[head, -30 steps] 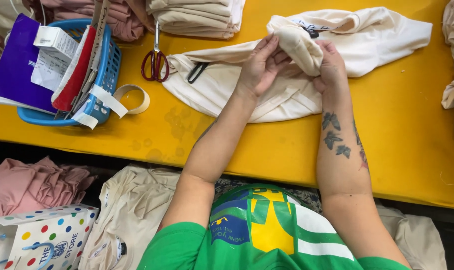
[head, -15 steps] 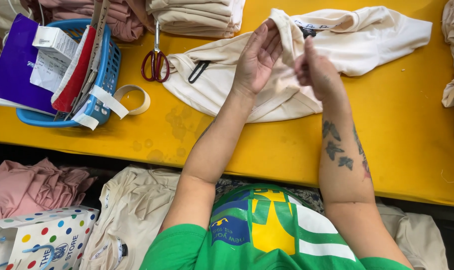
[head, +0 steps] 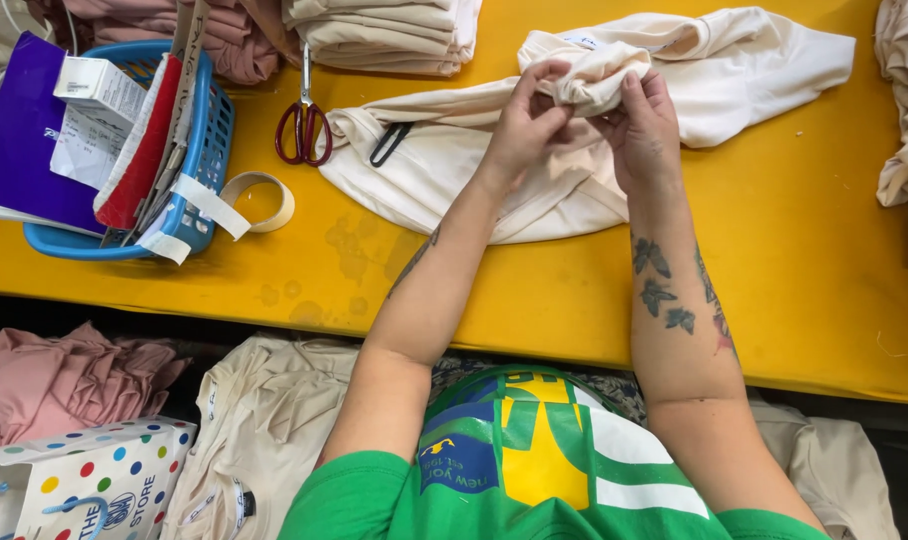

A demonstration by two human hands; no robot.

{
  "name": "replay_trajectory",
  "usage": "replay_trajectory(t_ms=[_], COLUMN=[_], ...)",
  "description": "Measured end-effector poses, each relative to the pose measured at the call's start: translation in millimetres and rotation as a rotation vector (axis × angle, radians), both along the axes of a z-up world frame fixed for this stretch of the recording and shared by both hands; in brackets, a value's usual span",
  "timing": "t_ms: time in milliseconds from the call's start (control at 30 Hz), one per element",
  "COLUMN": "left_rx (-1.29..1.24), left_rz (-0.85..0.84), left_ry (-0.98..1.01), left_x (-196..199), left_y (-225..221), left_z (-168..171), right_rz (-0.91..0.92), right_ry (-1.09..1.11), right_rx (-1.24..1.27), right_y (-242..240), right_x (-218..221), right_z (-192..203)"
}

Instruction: Trimming loose threads from shirts using scissors and then folding them neatly on a work table.

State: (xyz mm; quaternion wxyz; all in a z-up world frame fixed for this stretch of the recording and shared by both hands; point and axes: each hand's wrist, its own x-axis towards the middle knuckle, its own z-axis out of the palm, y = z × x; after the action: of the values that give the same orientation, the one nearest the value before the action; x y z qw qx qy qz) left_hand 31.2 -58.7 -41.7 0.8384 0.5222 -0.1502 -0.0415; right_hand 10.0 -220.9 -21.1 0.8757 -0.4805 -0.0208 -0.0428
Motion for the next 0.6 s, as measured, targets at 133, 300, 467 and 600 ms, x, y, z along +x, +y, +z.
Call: replay_trajectory(t_ms=[133, 300, 467, 600], left_rx=[0.611, 0.689, 0.898, 0.979], left_rz=[0.232, 0.322, 0.296, 0.226], left_ry=[-0.508, -0.642, -0.683, -0.750], left_x=[-13, -31, -33, -34], left_y=[11, 0, 1, 11], left_z=[12, 29, 34, 44], right_rz=[0.014, -0.076, -0.046, -0.010], right_ry=[-0.032, 0.040, 0.080, -0.072], right_rx=[-0.110, -0.059, -0.168, -0.330], right_y=[-11, -21, -19, -5], right_x=[-3, -6, -1, -5], right_z=[10, 20, 10, 11])
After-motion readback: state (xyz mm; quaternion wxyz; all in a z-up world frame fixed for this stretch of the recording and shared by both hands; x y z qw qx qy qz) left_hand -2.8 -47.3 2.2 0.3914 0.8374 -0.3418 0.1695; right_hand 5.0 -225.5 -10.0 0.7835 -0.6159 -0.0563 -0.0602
